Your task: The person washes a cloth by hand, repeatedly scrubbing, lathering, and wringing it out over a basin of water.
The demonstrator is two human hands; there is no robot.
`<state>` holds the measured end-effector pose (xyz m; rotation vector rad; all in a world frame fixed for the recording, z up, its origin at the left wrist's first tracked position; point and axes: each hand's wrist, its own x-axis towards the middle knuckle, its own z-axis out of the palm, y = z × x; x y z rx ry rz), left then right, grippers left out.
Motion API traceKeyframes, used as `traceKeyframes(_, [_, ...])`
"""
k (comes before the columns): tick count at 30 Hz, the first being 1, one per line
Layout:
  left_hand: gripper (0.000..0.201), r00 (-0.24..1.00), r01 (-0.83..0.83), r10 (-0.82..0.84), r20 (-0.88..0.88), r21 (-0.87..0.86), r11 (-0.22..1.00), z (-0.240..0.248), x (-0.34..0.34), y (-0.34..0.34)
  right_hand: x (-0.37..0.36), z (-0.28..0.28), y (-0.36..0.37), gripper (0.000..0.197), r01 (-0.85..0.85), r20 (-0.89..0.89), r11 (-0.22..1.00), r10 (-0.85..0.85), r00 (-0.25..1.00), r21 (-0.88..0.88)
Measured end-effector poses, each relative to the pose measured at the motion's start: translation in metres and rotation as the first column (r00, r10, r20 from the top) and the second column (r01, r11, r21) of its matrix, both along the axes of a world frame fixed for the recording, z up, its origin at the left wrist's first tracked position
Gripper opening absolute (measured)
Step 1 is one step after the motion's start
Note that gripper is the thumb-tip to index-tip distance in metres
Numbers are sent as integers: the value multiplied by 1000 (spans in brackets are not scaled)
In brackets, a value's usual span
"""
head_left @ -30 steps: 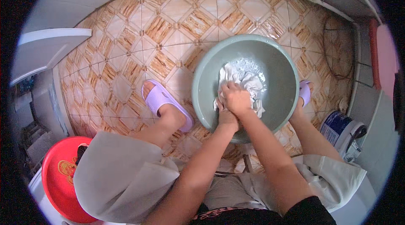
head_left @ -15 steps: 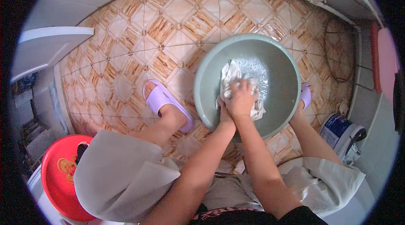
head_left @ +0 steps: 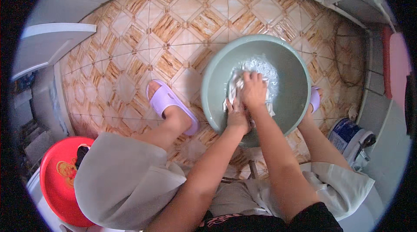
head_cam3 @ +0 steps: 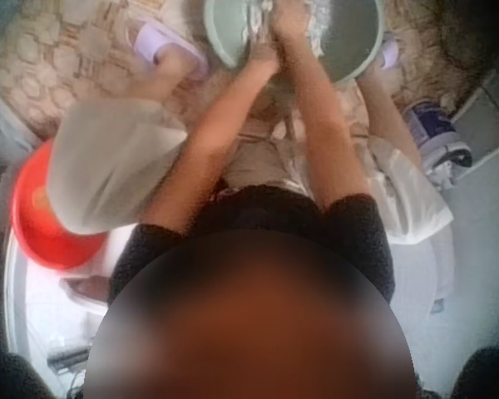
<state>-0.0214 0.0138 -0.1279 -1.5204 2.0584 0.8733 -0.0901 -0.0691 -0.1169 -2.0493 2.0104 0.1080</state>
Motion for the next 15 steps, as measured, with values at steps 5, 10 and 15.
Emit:
traceKeyframes(5, [83, 981, 41, -13, -193, 146, 988, 23, -8, -22, -72, -72, -43, 40, 539, 381, 811, -584, 717, 229])
traceKeyframes(10, [82, 261, -315, 805, -532, 742, 592, -89, 66, -27, -78, 2, -16, 35, 314, 596, 509, -643, -481, 802])
traceKeyframes(15, [75, -190, -526, 981, 25, 842, -123, 52, 5, -45, -98, 49, 34, 23, 448, 795, 686, -597, -104, 574])
